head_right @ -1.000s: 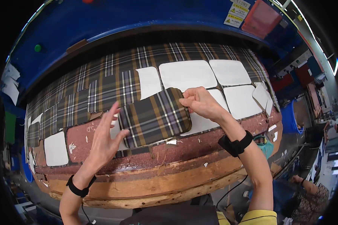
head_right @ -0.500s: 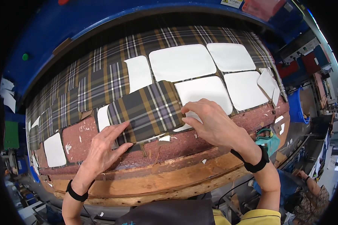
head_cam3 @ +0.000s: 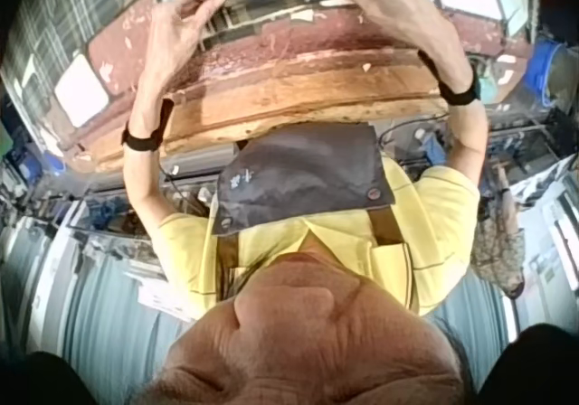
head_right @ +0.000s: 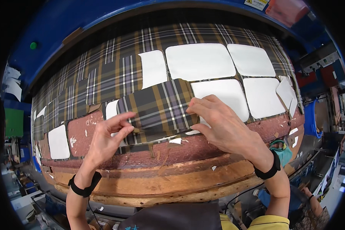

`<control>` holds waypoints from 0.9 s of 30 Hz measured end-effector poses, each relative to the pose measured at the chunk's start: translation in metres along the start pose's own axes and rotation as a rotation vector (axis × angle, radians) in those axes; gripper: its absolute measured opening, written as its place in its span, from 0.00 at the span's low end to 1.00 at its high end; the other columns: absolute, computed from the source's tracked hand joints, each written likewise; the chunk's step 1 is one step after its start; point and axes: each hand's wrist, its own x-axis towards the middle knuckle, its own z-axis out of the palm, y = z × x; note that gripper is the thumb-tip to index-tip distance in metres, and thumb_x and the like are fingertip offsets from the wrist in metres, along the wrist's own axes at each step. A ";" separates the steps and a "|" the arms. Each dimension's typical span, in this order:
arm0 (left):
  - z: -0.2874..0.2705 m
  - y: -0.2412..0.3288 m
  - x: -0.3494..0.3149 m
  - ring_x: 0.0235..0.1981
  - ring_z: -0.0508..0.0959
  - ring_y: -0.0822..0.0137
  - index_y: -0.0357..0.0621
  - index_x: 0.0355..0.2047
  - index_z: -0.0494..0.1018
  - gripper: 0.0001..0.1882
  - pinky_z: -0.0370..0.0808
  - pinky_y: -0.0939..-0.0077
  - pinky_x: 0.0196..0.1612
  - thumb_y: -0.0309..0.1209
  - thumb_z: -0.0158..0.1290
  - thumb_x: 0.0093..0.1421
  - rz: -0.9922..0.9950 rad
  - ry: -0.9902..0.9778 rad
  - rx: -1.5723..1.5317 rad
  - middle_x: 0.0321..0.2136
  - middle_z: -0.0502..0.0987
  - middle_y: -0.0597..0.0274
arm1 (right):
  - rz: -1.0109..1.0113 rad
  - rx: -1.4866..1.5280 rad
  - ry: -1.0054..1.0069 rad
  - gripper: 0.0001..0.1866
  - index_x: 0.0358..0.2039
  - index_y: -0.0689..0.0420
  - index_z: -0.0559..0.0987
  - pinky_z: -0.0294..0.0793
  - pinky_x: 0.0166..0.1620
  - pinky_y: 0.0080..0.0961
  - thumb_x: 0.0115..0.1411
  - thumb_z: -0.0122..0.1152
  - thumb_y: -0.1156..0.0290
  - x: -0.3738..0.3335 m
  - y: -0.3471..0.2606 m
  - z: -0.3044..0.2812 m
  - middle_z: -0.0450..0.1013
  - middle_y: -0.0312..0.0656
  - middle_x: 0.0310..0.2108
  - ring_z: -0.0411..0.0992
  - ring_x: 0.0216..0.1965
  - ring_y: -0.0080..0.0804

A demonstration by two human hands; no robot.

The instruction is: The person uses a blue plastic template to align and cut plaid fabric pieces on a wooden workbench. They then fold the cut fabric pieces into small pouches and stack them on a metal table. The process involves repetitive cutting, folding, and stacking of the fabric items.

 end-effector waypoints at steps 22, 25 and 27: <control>-0.004 -0.010 0.007 0.30 0.74 0.84 0.37 0.52 0.74 0.17 0.73 0.88 0.38 0.25 0.58 0.62 -0.250 0.012 -0.380 0.28 0.78 0.73 | 0.049 0.046 -0.021 0.16 0.44 0.65 0.76 0.72 0.49 0.41 0.55 0.65 0.74 0.011 0.006 -0.009 0.76 0.50 0.43 0.71 0.46 0.49; -0.003 -0.007 0.006 0.30 0.75 0.84 0.38 0.52 0.75 0.17 0.74 0.87 0.37 0.25 0.58 0.62 -0.251 0.019 -0.343 0.28 0.78 0.72 | 0.012 0.043 0.030 0.15 0.43 0.65 0.76 0.72 0.48 0.41 0.55 0.64 0.75 0.009 0.008 -0.006 0.76 0.50 0.41 0.72 0.44 0.49; -0.003 -0.007 0.005 0.30 0.75 0.83 0.38 0.51 0.75 0.17 0.74 0.87 0.37 0.26 0.58 0.62 -0.241 0.024 -0.335 0.28 0.79 0.71 | 0.026 0.044 0.011 0.15 0.43 0.65 0.76 0.71 0.48 0.41 0.56 0.64 0.75 0.009 0.006 -0.008 0.76 0.50 0.40 0.72 0.44 0.49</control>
